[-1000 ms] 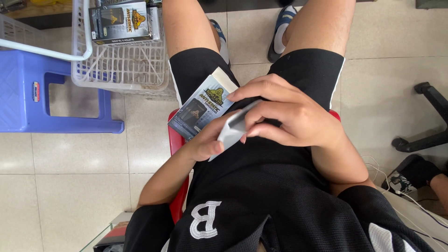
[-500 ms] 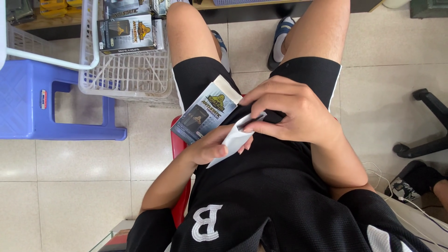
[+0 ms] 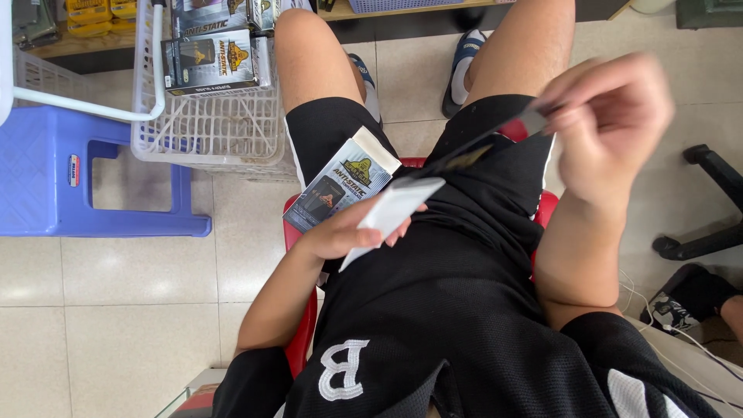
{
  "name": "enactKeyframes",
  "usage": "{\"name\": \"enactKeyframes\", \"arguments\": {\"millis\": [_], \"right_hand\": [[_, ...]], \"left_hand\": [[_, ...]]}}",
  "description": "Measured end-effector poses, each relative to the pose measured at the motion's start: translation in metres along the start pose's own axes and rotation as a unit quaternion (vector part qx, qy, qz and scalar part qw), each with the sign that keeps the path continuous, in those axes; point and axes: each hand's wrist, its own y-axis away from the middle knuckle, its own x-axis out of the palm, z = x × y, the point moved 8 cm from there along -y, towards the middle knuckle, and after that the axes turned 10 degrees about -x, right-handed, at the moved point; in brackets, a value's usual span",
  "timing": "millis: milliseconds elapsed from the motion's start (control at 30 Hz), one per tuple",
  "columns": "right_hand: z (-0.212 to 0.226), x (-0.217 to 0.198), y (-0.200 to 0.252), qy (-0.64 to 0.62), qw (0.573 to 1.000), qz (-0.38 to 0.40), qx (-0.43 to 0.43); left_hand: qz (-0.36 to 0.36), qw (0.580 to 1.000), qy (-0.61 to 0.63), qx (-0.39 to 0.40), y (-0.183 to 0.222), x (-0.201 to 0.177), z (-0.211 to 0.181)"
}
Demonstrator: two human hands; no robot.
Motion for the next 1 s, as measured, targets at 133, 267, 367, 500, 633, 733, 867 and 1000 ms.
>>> {"name": "enactKeyframes", "arguments": {"millis": [133, 267, 367, 500, 633, 733, 867, 1000], "right_hand": [[-0.023, -0.056, 0.024, -0.005, 0.98, -0.196, -0.046], [-0.003, 0.004, -0.004, -0.068, 0.993, -0.089, 0.037], [-0.019, 0.055, 0.014, -0.071, 0.984, 0.083, 0.138], [-0.018, 0.087, 0.01, -0.047, 0.974, 0.128, 0.181], [-0.004, 0.095, -0.003, -0.003, 0.986, 0.143, 0.091], [0.012, 0.107, -0.006, 0.106, 0.975, 0.185, -0.063], [0.019, 0.15, 0.015, 0.138, 0.916, 0.312, -0.212], [0.016, 0.176, 0.042, 0.137, 0.895, 0.353, -0.238]], "left_hand": [[-0.046, 0.994, 0.091, 0.041, -0.007, -0.019, 0.005], [-0.116, 0.968, 0.209, 0.074, -0.008, -0.02, 0.0], [-0.076, 0.975, 0.198, 0.067, -0.004, 0.004, 0.01], [-0.05, 0.993, 0.08, 0.073, -0.006, 0.032, -0.022], [-0.054, 0.991, 0.061, 0.106, -0.006, 0.031, -0.026], [-0.061, 0.98, 0.142, 0.122, -0.002, 0.01, 0.01], [-0.095, 0.923, 0.337, 0.159, 0.006, -0.017, 0.035], [-0.163, 0.912, 0.33, 0.18, 0.01, -0.026, -0.007]]}}
